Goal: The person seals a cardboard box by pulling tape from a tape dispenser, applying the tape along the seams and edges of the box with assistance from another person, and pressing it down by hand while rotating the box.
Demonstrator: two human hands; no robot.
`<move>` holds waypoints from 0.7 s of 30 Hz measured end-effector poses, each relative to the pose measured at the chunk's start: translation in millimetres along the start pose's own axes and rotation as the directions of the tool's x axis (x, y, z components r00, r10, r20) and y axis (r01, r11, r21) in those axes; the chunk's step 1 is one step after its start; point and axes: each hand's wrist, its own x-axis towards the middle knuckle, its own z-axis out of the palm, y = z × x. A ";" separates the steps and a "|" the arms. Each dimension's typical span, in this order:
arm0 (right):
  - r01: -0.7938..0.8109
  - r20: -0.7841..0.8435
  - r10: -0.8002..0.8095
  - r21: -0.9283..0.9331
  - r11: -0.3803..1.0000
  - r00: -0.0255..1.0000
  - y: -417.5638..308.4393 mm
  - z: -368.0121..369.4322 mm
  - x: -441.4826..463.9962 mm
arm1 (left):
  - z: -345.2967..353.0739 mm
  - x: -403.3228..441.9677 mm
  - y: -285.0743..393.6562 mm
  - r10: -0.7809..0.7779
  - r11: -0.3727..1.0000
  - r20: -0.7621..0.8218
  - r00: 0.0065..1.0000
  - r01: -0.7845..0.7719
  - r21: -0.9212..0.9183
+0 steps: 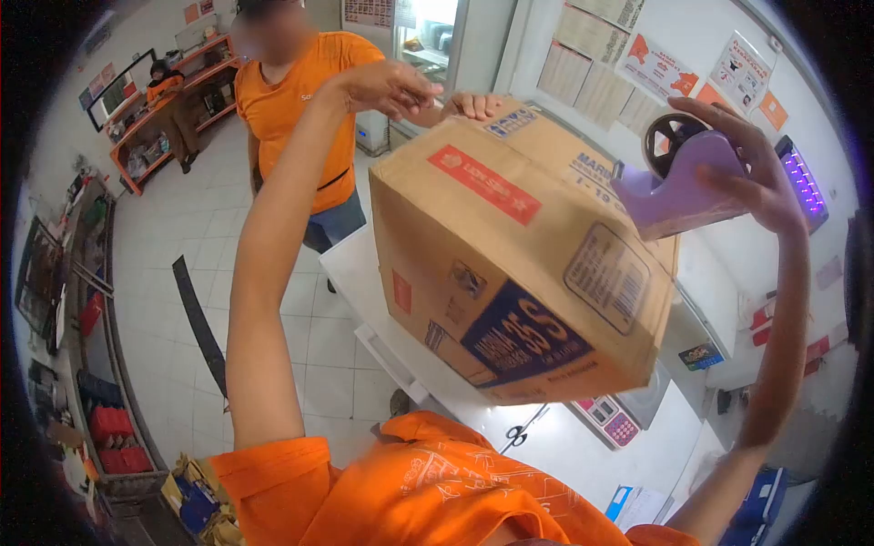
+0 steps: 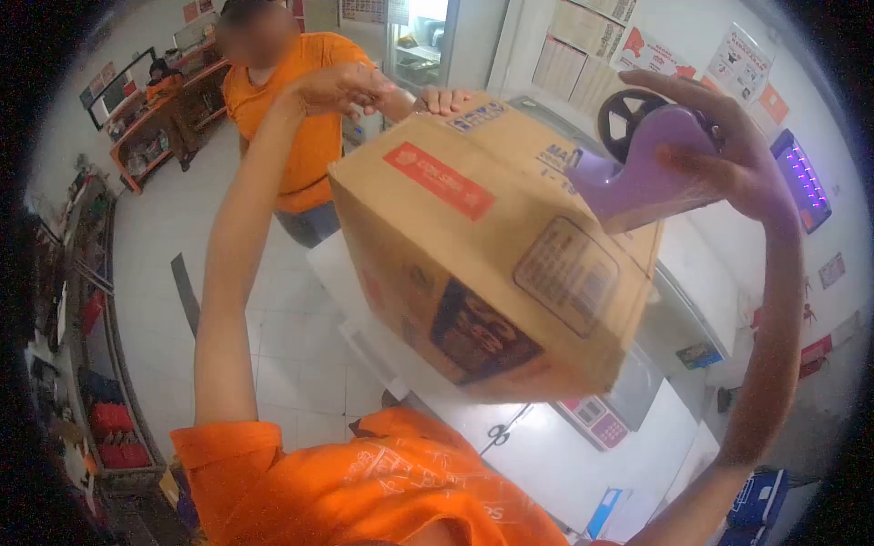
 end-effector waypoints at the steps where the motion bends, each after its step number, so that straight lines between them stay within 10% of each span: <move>1: -0.059 0.051 0.061 -0.031 0.998 0.997 -7.9 1.4 17.4 | -8.0 9.4 -13.2 -0.013 1.000 0.031 0.999 0.013 0.000; 6: 0.045 0.132 -0.025 -0.149 0.988 0.991 12.2 2.2 73.3 | -15.0 50.3 -66.3 -0.019 0.995 0.089 0.996 0.028 -0.099; 21: -0.294 0.061 0.343 -0.393 0.872 0.937 -6.2 -1.7 76.2 | 3.1 89.1 -119.0 0.213 0.873 0.206 0.955 -0.091 -0.480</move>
